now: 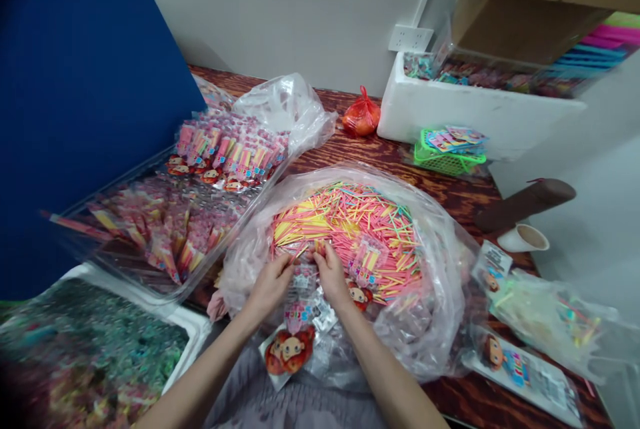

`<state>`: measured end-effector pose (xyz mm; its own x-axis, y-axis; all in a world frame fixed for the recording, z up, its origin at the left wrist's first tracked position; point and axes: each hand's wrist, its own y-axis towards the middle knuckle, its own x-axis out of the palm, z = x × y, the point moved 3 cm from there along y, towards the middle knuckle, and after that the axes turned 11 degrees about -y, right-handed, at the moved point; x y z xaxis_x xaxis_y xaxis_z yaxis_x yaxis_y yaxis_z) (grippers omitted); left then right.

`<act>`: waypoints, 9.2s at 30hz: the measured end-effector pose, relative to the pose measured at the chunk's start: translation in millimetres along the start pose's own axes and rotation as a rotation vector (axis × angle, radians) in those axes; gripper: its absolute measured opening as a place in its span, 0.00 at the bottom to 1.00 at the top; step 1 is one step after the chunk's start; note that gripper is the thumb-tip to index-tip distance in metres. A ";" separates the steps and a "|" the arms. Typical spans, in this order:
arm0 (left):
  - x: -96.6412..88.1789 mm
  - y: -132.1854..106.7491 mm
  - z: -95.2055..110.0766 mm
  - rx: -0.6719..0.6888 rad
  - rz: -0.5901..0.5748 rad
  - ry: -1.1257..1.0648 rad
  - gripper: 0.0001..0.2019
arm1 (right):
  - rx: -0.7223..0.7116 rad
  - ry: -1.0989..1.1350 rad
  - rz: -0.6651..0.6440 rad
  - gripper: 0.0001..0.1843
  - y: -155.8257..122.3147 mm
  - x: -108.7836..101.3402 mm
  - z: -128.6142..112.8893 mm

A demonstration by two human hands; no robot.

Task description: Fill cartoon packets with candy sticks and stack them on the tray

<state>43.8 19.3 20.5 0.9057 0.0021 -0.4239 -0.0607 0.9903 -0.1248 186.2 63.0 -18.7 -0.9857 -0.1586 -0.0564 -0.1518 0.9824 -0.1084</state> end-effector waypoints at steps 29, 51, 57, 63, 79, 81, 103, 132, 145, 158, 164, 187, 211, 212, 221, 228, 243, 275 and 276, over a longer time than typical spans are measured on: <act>5.1 -35.5 12.8 0.406 -0.196 0.422 0.17 | -0.071 -0.150 -0.004 0.06 6.3 -0.7 -10.7; -0.1 -85.6 -11.1 0.285 0.166 0.376 0.10 | -0.122 -0.161 -0.004 0.07 -6.7 -7.0 -15.9; -8.0 -80.6 -9.7 0.299 0.085 0.095 0.08 | -0.108 -0.174 -0.027 0.09 -10.1 -8.3 -20.1; -7.4 -77.2 -17.5 0.352 -0.016 0.141 0.14 | -0.191 -0.217 -0.046 0.09 -15.1 -6.8 -33.6; -30.7 -63.9 6.8 0.005 0.138 -0.399 0.16 | -0.292 -0.231 -0.088 0.11 -28.6 1.7 -41.8; -28.9 -64.1 4.2 0.008 0.143 -0.386 0.17 | -0.297 -0.234 -0.092 0.11 -29.7 2.2 -42.2; -28.5 -56.0 3.4 -0.003 0.203 -0.528 0.18 | -0.278 -0.249 -0.087 0.09 -39.1 2.4 -43.7; -14.7 -56.1 -0.4 0.039 0.219 -0.602 0.11 | 0.197 0.325 -0.297 0.10 -43.0 20.2 -97.4; -18.4 -43.8 10.0 0.088 0.218 -0.730 0.11 | -0.242 -0.340 -0.116 0.09 -60.2 14.2 -126.8; -9.7 -31.7 40.3 0.147 0.054 -0.725 0.11 | -0.391 -0.499 -0.013 0.07 -67.3 -1.4 -135.9; -10.9 -38.0 44.1 0.275 -0.012 -0.256 0.11 | -0.219 -0.516 0.153 0.05 -47.0 -94.4 -116.3; 12.4 -74.6 -4.9 0.276 0.050 0.427 0.24 | -0.547 -1.616 -0.203 0.18 -17.7 -12.9 -54.7; 8.5 -70.4 -16.0 0.278 0.027 0.263 0.20 | -0.729 -1.628 -0.303 0.17 0.6 20.5 -60.7; 8.6 -70.4 -16.2 0.277 0.027 0.265 0.20 | -0.761 -1.629 -0.321 0.19 1.4 25.1 -58.7; 9.6 -71.0 -19.6 0.307 0.034 0.245 0.21 | -0.975 -1.671 -0.285 0.12 36.1 64.5 -49.2; 10.0 -71.2 -19.3 0.316 0.036 0.254 0.20 | -1.069 -1.678 -0.299 0.10 46.9 77.4 -40.7; 9.4 -72.4 -17.8 0.313 0.035 0.254 0.19 | -0.631 -0.660 -0.025 0.12 66.8 43.7 -74.6; 10.0 -71.1 -16.5 0.316 0.034 0.312 0.16 | -0.004 0.076 -0.040 0.09 10.8 -1.3 -20.4; 10.0 -71.0 -16.2 0.311 0.032 0.315 0.16 | 0.014 0.076 -0.058 0.08 7.0 0.3 -15.0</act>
<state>50.3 -53.3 10.6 0.7307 0.0390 -0.6815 0.0859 0.9852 0.1484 183.7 71.3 -4.6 -0.9781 -0.2068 0.0254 -0.2083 0.9703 -0.1232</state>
